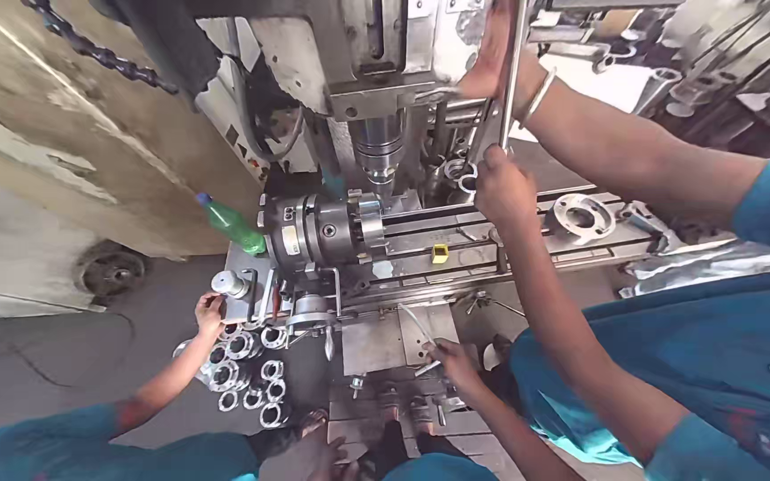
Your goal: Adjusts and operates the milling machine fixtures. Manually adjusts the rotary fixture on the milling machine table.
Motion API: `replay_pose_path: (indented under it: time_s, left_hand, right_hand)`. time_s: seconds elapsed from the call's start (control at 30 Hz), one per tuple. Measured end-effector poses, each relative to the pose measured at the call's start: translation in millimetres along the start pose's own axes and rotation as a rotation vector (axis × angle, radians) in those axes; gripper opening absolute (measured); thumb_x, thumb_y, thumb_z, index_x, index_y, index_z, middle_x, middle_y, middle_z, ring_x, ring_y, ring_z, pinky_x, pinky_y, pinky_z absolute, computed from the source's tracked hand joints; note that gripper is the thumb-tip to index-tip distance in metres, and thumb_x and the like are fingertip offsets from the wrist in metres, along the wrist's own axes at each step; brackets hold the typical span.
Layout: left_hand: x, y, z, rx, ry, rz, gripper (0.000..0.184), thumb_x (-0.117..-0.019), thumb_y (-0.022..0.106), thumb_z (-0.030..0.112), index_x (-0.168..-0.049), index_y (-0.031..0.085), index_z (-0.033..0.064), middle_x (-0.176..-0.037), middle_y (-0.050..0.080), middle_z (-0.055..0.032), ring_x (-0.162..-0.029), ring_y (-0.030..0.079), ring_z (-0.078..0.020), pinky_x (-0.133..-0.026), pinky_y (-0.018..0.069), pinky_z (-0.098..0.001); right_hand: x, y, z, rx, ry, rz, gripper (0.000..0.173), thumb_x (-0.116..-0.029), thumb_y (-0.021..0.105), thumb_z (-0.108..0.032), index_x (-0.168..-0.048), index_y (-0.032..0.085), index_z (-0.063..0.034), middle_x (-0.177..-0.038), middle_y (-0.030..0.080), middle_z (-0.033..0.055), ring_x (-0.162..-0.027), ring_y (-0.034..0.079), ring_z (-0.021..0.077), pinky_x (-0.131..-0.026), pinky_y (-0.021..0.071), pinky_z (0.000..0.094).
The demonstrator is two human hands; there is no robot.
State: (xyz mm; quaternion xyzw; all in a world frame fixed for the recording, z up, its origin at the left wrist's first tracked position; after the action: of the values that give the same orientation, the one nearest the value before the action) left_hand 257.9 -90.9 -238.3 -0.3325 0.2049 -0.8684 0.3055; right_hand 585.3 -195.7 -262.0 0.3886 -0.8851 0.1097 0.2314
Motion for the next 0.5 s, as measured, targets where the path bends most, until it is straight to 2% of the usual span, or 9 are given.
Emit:
replay_pose_path:
  time_s: [0.1, 0.13, 0.2, 0.23, 0.27, 0.3, 0.37, 0.43, 0.5]
  left_hand:
    - [4.7, 12.3, 46.8, -0.015, 0.175, 0.118, 0.084, -0.0845, 0.081, 0.019, -0.152, 0.038, -0.008, -0.14, 0.059, -0.0279, -0.125, 0.061, -0.0414, -0.106, 0.05, -0.0578]
    - [3.7, 17.8, 61.2, -0.022, 0.226, 0.164, 0.095, -0.08, 0.084, 0.018, -0.155, 0.032, -0.0073, -0.146, 0.053, -0.0295, -0.129, 0.059, -0.0427, -0.107, 0.0495, -0.0575]
    - [-0.3, 27.0, 79.9, -0.06, 0.232, 0.217, 0.104, -0.0762, 0.087, 0.019, -0.159, 0.028, -0.0021, -0.146, 0.053, -0.0292, -0.127, 0.059, -0.044, -0.104, 0.0506, -0.0597]
    - [-3.4, 31.5, 81.8, -0.079, 0.21, 0.232, 0.103, -0.0761, 0.087, 0.019, -0.16, 0.03, 0.001, -0.138, 0.059, -0.0273, -0.118, 0.064, -0.043, -0.098, 0.0538, -0.0609]
    - [-5.8, 35.2, 79.8, -0.094, 0.2, 0.256, 0.096, -0.0755, 0.086, 0.018, -0.157, 0.037, 0.0012, -0.125, 0.067, -0.0251, -0.105, 0.07, -0.0412, -0.089, 0.0573, -0.0612]
    - [-6.1, 36.1, 75.3, -0.11, 0.195, 0.286, 0.082, -0.0769, 0.082, 0.018, -0.149, 0.048, -0.0005, -0.116, 0.073, -0.0214, -0.098, 0.073, -0.0372, -0.085, 0.0588, -0.059]
    - [-3.0, 36.3, 72.9, -0.12, 0.201, 0.363, 0.057, -0.0835, 0.075, 0.016, -0.135, 0.06, -0.0036, -0.11, 0.076, -0.0174, -0.095, 0.075, -0.0315, -0.085, 0.0606, -0.0542]
    - [-0.5, 35.9, 72.7, -0.166, 0.11, 0.399, 0.055, -0.0868, 0.074, 0.018, -0.135, 0.06, -0.0047, -0.108, 0.076, -0.0188, -0.094, 0.075, -0.0337, -0.085, 0.06, -0.0552]
    - [-2.6, 30.3, 69.9, -0.211, 0.0, 0.381, 0.063, -0.0863, 0.076, 0.022, -0.139, 0.055, -0.0053, -0.105, 0.075, -0.0206, -0.091, 0.074, -0.0372, -0.084, 0.0587, -0.0583]
  right_hand:
    - [20.2, 58.1, 0.4, 0.154, 0.027, -0.397, 0.026, -0.1065, 0.052, -0.024, -0.115, 0.068, -0.004, -0.09, 0.071, 0.0029, -0.065, 0.057, 0.0066, -0.056, 0.0451, 0.0256]
    - [34.2, 78.2, 3.2, 0.194, 0.046, -0.509, 0.027, -0.1066, 0.053, -0.024, -0.118, 0.067, -0.004, -0.093, 0.071, 0.0038, -0.067, 0.058, 0.0072, -0.059, 0.0473, 0.0269]
    - [64.4, 114.5, 7.4, 0.256, 0.088, -0.668, 0.028, -0.1069, 0.052, -0.024, -0.122, 0.065, -0.0041, -0.096, 0.069, 0.0062, -0.065, 0.055, 0.0083, -0.057, 0.0454, 0.0284]
    - [76.6, 128.0, 7.7, 0.287, 0.095, -0.714, 0.03, -0.1069, 0.052, -0.024, -0.124, 0.064, -0.003, -0.099, 0.068, 0.0094, -0.069, 0.056, 0.012, -0.061, 0.0478, 0.0324]
    - [86.0, 137.9, 8.5, 0.329, 0.082, -0.736, 0.031, -0.1067, 0.052, -0.023, -0.123, 0.065, -0.0006, -0.102, 0.067, 0.0135, -0.077, 0.059, 0.0175, -0.071, 0.0511, 0.0386]
    - [91.5, 145.4, 9.1, 0.378, 0.043, -0.736, 0.031, -0.1063, 0.052, -0.022, -0.12, 0.066, 0.0025, -0.105, 0.067, 0.0182, -0.087, 0.064, 0.0245, -0.081, 0.0524, 0.0461]
    - [93.3, 149.5, 8.2, 0.499, -0.021, -0.718, 0.034, -0.1061, 0.052, -0.024, -0.12, 0.068, 0.0025, -0.113, 0.069, 0.0222, -0.106, 0.067, 0.0326, -0.098, 0.0507, 0.054]
    - [91.8, 147.3, 6.8, 0.62, -0.032, -0.699, 0.036, -0.1051, 0.054, -0.027, -0.128, 0.068, -0.0027, -0.121, 0.069, 0.0207, -0.116, 0.065, 0.0336, -0.105, 0.0478, 0.0556]
    - [89.4, 148.1, 6.4, 0.707, -0.034, -0.689, 0.039, -0.104, 0.056, -0.032, -0.134, 0.065, -0.0087, -0.128, 0.067, 0.0181, -0.123, 0.062, 0.0321, -0.108, 0.0464, 0.0549]
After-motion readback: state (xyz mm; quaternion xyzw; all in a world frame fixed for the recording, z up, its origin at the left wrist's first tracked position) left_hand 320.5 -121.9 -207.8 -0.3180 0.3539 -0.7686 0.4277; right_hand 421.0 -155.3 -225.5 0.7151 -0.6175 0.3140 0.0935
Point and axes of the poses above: each hand's wrist, its own x-axis away from the middle knuckle, its own y-axis out of the palm, z = x × y, the point moved 8 cm from there along -x, towards the middle knuckle
